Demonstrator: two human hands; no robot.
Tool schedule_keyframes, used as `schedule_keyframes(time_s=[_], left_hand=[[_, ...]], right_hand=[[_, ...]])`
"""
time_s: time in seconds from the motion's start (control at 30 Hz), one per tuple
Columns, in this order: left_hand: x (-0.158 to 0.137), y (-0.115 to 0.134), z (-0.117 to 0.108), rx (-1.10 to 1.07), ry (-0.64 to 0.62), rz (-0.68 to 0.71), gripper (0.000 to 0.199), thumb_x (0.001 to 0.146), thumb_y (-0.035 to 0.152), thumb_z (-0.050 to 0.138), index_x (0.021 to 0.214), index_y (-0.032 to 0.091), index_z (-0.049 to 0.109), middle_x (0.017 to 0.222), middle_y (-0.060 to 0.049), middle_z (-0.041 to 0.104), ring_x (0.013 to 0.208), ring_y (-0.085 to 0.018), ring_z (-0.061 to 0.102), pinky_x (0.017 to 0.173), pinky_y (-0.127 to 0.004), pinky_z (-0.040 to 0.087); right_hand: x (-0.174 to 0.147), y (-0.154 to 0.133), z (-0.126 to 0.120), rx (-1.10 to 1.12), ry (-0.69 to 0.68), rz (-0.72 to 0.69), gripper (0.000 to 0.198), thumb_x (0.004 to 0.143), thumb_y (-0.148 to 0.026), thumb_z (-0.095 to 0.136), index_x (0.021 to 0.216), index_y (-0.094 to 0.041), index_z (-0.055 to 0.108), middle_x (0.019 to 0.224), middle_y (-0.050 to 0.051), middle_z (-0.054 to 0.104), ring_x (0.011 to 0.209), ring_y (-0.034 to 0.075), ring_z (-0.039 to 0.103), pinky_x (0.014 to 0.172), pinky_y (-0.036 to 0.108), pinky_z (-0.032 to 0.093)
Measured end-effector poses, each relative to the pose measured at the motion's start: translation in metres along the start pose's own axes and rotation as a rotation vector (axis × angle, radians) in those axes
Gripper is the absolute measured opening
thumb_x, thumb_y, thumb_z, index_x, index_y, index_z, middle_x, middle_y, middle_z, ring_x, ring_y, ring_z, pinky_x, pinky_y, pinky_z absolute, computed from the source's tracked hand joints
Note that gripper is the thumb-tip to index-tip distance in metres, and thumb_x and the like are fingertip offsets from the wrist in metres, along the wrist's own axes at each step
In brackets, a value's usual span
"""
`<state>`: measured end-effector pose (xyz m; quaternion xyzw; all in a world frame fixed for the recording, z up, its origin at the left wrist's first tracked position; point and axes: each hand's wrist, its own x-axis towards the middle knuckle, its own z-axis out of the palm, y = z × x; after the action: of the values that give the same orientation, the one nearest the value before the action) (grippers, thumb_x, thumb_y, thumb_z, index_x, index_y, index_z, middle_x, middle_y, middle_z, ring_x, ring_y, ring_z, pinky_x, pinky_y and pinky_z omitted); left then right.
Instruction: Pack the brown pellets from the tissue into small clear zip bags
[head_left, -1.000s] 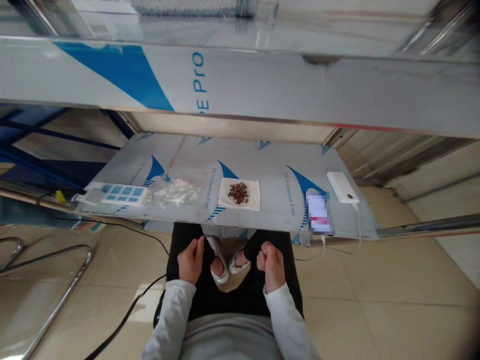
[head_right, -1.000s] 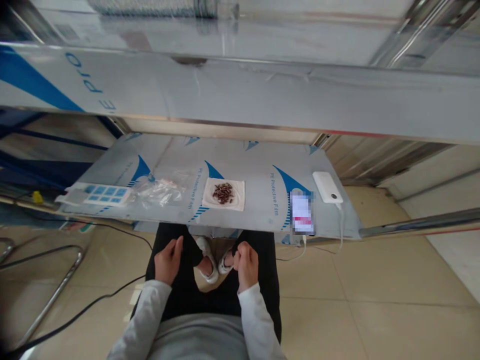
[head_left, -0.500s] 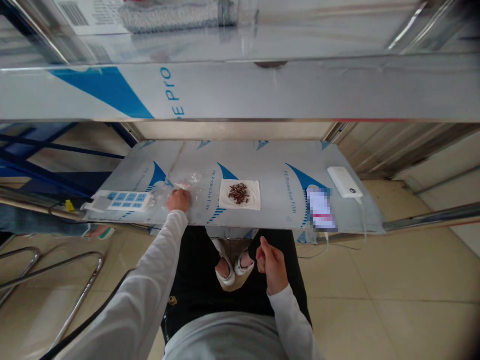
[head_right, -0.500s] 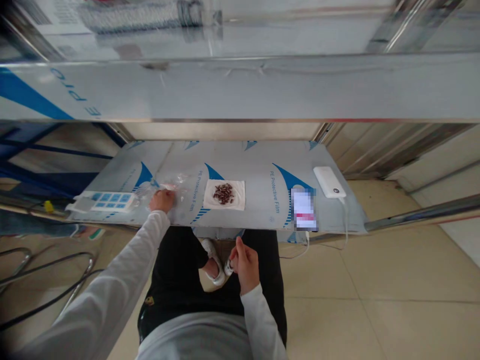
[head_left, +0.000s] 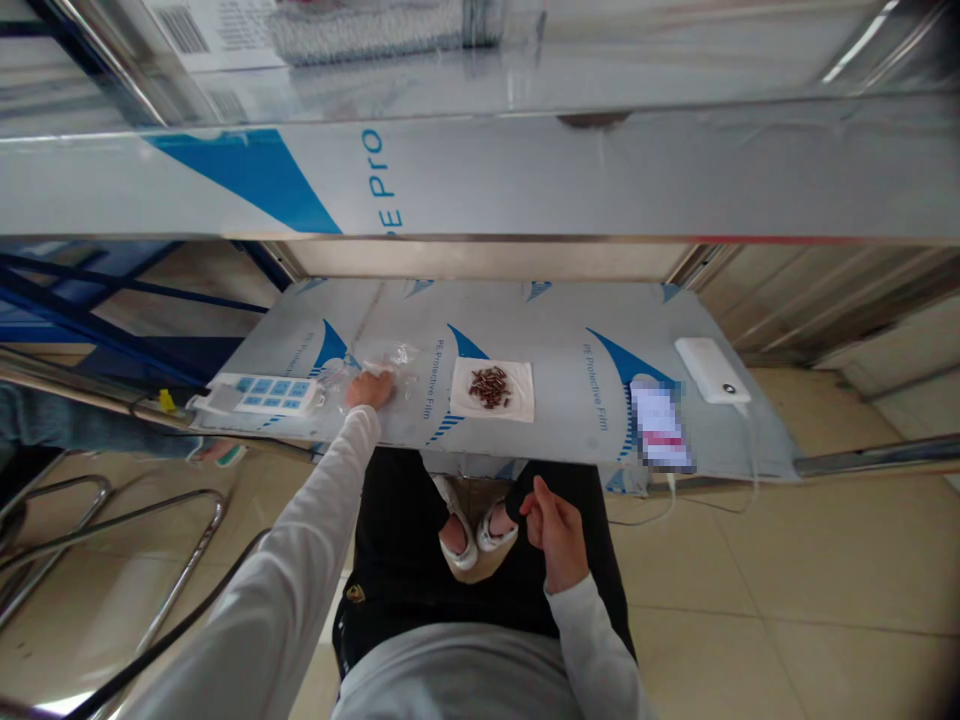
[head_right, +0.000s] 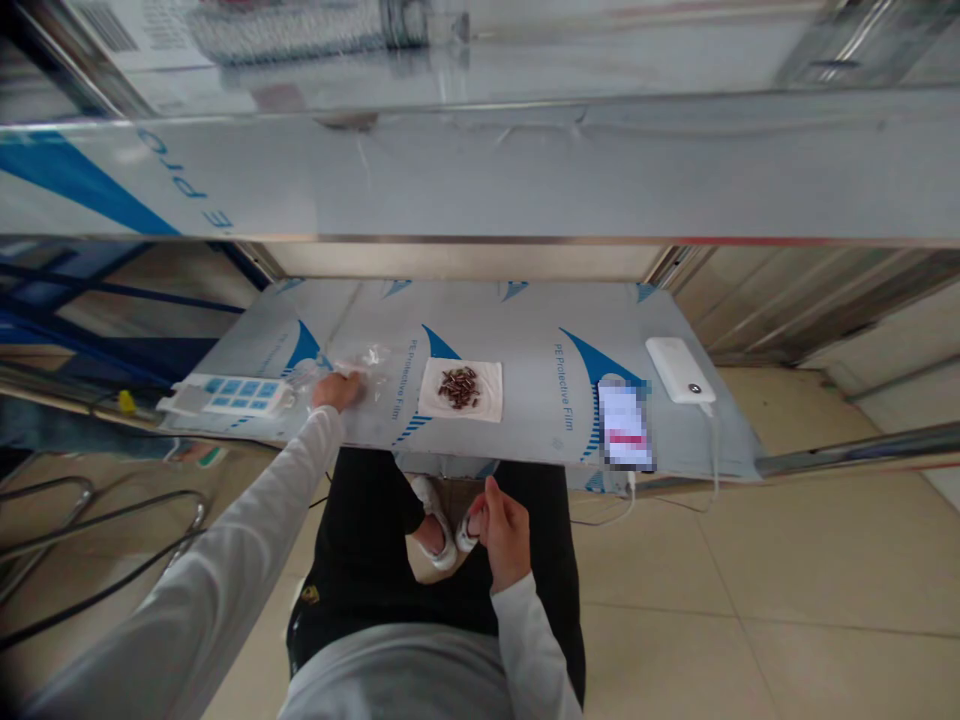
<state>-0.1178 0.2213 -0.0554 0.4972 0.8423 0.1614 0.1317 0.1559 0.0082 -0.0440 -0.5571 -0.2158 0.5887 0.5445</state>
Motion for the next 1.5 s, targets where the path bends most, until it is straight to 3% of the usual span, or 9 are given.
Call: schedule_keyframes(time_s=[0.23, 0.4, 0.47, 0.6, 0.77, 0.93, 1.03, 1.23, 1.5], left_hand=[[-0.022, 0.005, -0.036, 0.021, 0.089, -0.085, 0.025, 0.076, 0.025, 0.053, 0.086, 0.008, 0.068, 0.087, -0.023, 0.069, 0.094, -0.036, 0.064, 0.080, -0.043, 0.047], [-0.113, 0.027, -0.060, -0.106, 0.232, 0.074, 0.027, 0.083, 0.030, 0.044, 0.087, 0.015, 0.067, 0.084, -0.013, 0.071, 0.081, -0.027, 0.067, 0.075, -0.036, 0.048], [-0.161, 0.038, -0.056, -0.296, 0.126, 0.242, 0.022, 0.082, 0.029, 0.047, 0.085, 0.019, 0.067, 0.078, -0.008, 0.071, 0.069, -0.022, 0.067, 0.067, -0.031, 0.049], [-0.220, 0.051, -0.046, -0.573, -0.135, 0.342, 0.015, 0.079, 0.028, 0.053, 0.084, 0.023, 0.066, 0.078, -0.005, 0.072, 0.067, -0.019, 0.068, 0.062, -0.027, 0.050], [-0.217, 0.043, -0.052, -0.632, -0.259, 0.311, 0.014, 0.078, 0.034, 0.056, 0.077, 0.023, 0.065, 0.071, -0.003, 0.071, 0.061, -0.017, 0.066, 0.058, -0.026, 0.049], [-0.222, 0.043, -0.060, -0.372, -0.041, 0.391, 0.019, 0.075, 0.030, 0.057, 0.058, 0.023, 0.051, 0.055, 0.000, 0.061, 0.050, -0.016, 0.057, 0.052, -0.026, 0.040], [-0.229, 0.049, -0.060, -0.309, 0.011, 0.429, 0.020, 0.075, 0.030, 0.057, 0.058, 0.024, 0.048, 0.058, -0.001, 0.060, 0.052, -0.016, 0.057, 0.052, -0.027, 0.038], [-0.230, 0.052, -0.058, -0.482, -0.056, 0.398, 0.016, 0.078, 0.031, 0.057, 0.065, 0.023, 0.056, 0.060, -0.001, 0.064, 0.054, -0.015, 0.060, 0.056, -0.026, 0.044], [-0.230, 0.045, -0.069, -0.581, -0.016, 0.429, 0.016, 0.081, 0.037, 0.059, 0.074, 0.023, 0.063, 0.071, -0.002, 0.065, 0.064, -0.016, 0.060, 0.062, -0.027, 0.048]], right_hand=[[0.000, 0.005, -0.003, -0.109, 0.003, -0.044, 0.054, 0.074, -0.065, 0.057, 0.050, -0.017, 0.055, 0.033, -0.008, 0.028, 0.031, 0.005, 0.022, 0.034, 0.021, 0.018], [-0.005, -0.016, 0.014, -0.438, -0.038, -0.264, 0.044, 0.084, -0.053, 0.052, 0.061, -0.017, 0.064, 0.045, -0.001, 0.049, 0.042, 0.010, 0.044, 0.044, 0.022, 0.036], [-0.007, -0.031, 0.031, -0.517, -0.103, -0.378, 0.032, 0.087, -0.045, 0.052, 0.082, -0.019, 0.069, 0.070, 0.005, 0.065, 0.060, 0.014, 0.058, 0.055, 0.023, 0.044], [-0.003, -0.053, 0.057, -0.588, -0.217, -0.536, 0.026, 0.084, -0.037, 0.058, 0.103, -0.020, 0.067, 0.102, 0.009, 0.066, 0.088, 0.019, 0.063, 0.068, 0.025, 0.050], [0.009, -0.053, 0.048, -0.698, -0.238, -0.552, 0.020, 0.086, -0.029, 0.054, 0.088, -0.021, 0.072, 0.083, 0.006, 0.071, 0.071, 0.017, 0.065, 0.065, 0.027, 0.050], [0.012, -0.046, 0.046, -0.868, 0.010, -0.590, 0.009, 0.078, -0.025, 0.060, 0.078, -0.020, 0.067, 0.070, 0.005, 0.071, 0.059, 0.019, 0.064, 0.062, 0.030, 0.050], [0.008, -0.048, 0.052, -0.865, 0.035, -0.612, 0.008, 0.079, -0.022, 0.057, 0.084, -0.021, 0.063, 0.074, 0.004, 0.071, 0.063, 0.018, 0.065, 0.063, 0.028, 0.050], [0.004, -0.061, 0.051, -0.883, -0.253, -0.786, 0.026, 0.081, -0.008, 0.047, 0.080, -0.023, 0.068, 0.095, 0.006, 0.067, 0.086, 0.018, 0.064, 0.079, 0.028, 0.049], [0.025, -0.080, 0.060, -0.678, -0.429, -0.624, 0.017, 0.081, -0.023, 0.062, 0.091, -0.024, 0.075, 0.088, 0.005, 0.073, 0.081, 0.021, 0.067, 0.078, 0.033, 0.053]])
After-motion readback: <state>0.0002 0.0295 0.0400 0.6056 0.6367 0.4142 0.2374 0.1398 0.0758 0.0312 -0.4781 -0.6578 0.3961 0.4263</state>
